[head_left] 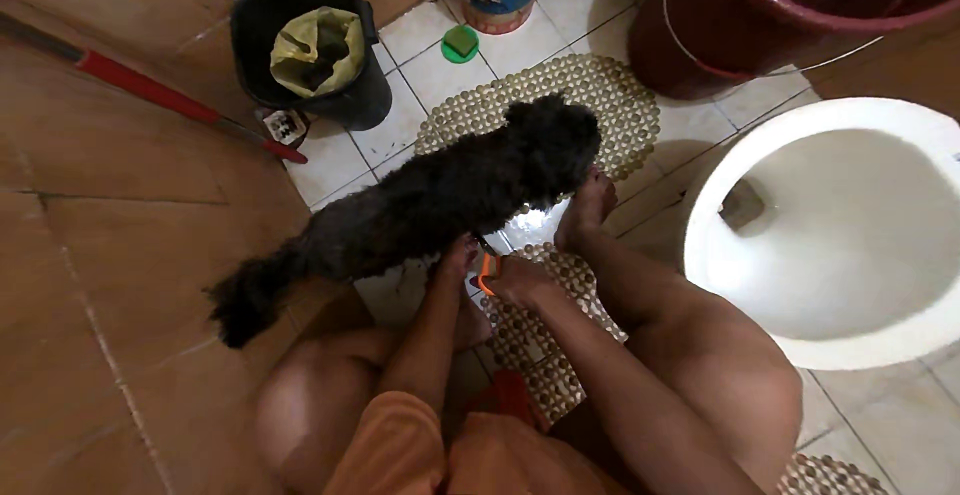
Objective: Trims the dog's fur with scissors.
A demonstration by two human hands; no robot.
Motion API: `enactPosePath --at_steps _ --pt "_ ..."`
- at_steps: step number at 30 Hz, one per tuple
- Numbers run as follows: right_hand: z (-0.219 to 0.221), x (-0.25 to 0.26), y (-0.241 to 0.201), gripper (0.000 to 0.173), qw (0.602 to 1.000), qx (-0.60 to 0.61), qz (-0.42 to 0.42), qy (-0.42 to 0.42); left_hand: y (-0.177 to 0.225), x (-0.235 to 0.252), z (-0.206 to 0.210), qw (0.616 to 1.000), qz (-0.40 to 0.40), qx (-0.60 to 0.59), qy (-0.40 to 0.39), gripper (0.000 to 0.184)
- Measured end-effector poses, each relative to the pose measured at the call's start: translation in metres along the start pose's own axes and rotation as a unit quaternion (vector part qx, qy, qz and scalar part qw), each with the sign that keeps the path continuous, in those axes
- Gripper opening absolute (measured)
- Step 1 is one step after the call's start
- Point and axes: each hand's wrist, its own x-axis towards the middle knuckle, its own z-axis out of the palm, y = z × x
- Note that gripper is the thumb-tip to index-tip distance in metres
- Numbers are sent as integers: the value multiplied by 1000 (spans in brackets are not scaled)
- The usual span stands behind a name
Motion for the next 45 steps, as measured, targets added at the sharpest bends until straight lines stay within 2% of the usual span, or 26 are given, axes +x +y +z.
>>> enactPosePath --at_steps 7,13,16,19,23,27,29,31,33,34,36,37,39,41,43,45 --pt "2 11 -9 66 1000 20 5 1 9 -4 -7 997 -5 82 3 35" --pt "4 15 -6 55 1000 18 -10 9 12 -5 -8 993 -14 116 -7 37" --pt "5 12 -7 58 1000 22 -1 -6 8 -3 -13 992 -20 122 -7 36" --pt "4 7 -7 66 999 1 19 -40 -3 2 -28 992 -16 123 19 35" --pt "4 -11 4 65 997 -61 38 -37 -20 8 -39 991 -33 126 32 36" --pt "3 -28 13 61 993 -96 61 -41 -9 11 -28 994 -5 102 29 34" --pt "3 -30 15 58 991 -100 77 -49 0 11 -18 985 2 171 12 34" --pt "2 -27 13 57 990 -102 87 -53 26 -10 -10 945 0 318 -79 36" --pt "4 -20 12 58 989 -112 83 -57 66 -50 -9 879 -15 433 -200 37" --pt "5 -17 10 58 989 -115 77 -57 91 -72 -10 848 0 472 -241 34" --pt "6 -17 7 57 990 -118 57 -54 141 -109 -19 833 81 480 -263 26" --pt "5 -19 4 57 991 -116 45 -49 167 -121 -28 840 129 463 -251 24" --pt "2 -22 0 60 991 -118 30 -48 216 -129 -50 861 221 425 -172 26" --pt "-1 -24 -4 62 992 -116 25 -51 264 -113 -68 878 305 369 -20 27" --pt "-4 -26 -7 61 993 -102 28 -53 312 -76 -84 866 355 332 116 32" --pt "-6 -27 -9 61 994 -86 35 -58 348 -39 -99 834 357 365 209 34"
